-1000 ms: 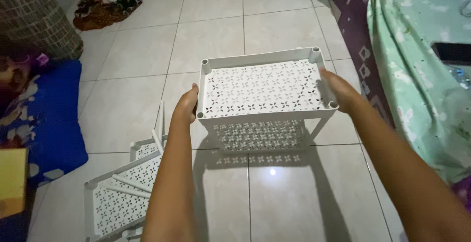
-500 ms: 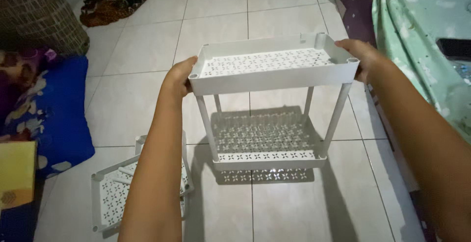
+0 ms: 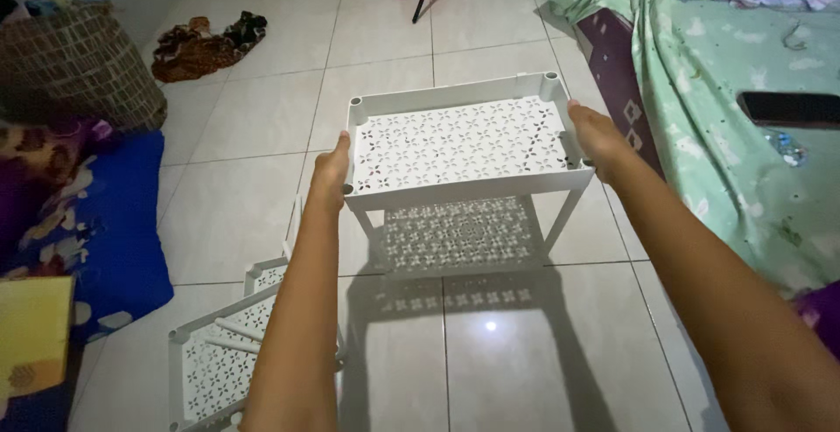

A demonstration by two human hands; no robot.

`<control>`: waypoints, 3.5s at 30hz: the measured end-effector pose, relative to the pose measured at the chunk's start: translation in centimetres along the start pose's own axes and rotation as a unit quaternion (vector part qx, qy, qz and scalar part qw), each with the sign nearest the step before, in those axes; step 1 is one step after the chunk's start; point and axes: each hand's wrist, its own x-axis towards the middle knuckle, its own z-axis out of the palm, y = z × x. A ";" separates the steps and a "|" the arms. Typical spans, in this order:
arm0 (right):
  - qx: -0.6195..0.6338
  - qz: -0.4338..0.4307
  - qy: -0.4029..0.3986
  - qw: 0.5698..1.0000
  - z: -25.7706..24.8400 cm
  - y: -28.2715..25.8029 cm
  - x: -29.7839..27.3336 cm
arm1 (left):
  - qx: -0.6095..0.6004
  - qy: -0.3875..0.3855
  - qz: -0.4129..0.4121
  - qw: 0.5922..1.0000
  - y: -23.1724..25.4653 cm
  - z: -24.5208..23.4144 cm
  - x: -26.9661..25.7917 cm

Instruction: The person assembles a white plastic storage rack by inserting vertical poles into the corners of perforated trays and stacking additional trays on top. The person handles the trays and poles by hand, aligning and pressing them together to form a multi-tiered unit.

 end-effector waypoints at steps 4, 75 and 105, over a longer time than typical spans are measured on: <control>0.046 -0.151 -0.013 0.987 0.3 1.3 -0.6 | 0.011 0.015 0.009 1.000 0.3 0.4 -2.1; 0.262 -0.074 -0.213 0.938 0.9 19.3 -10.2 | 0.418 -0.245 0.572 0.661 -5.8 20.6 -19.4; 0.207 -0.236 0.019 0.949 -0.3 13.2 -7.2 | 0.388 -0.247 0.432 0.776 -3.6 24.3 -17.4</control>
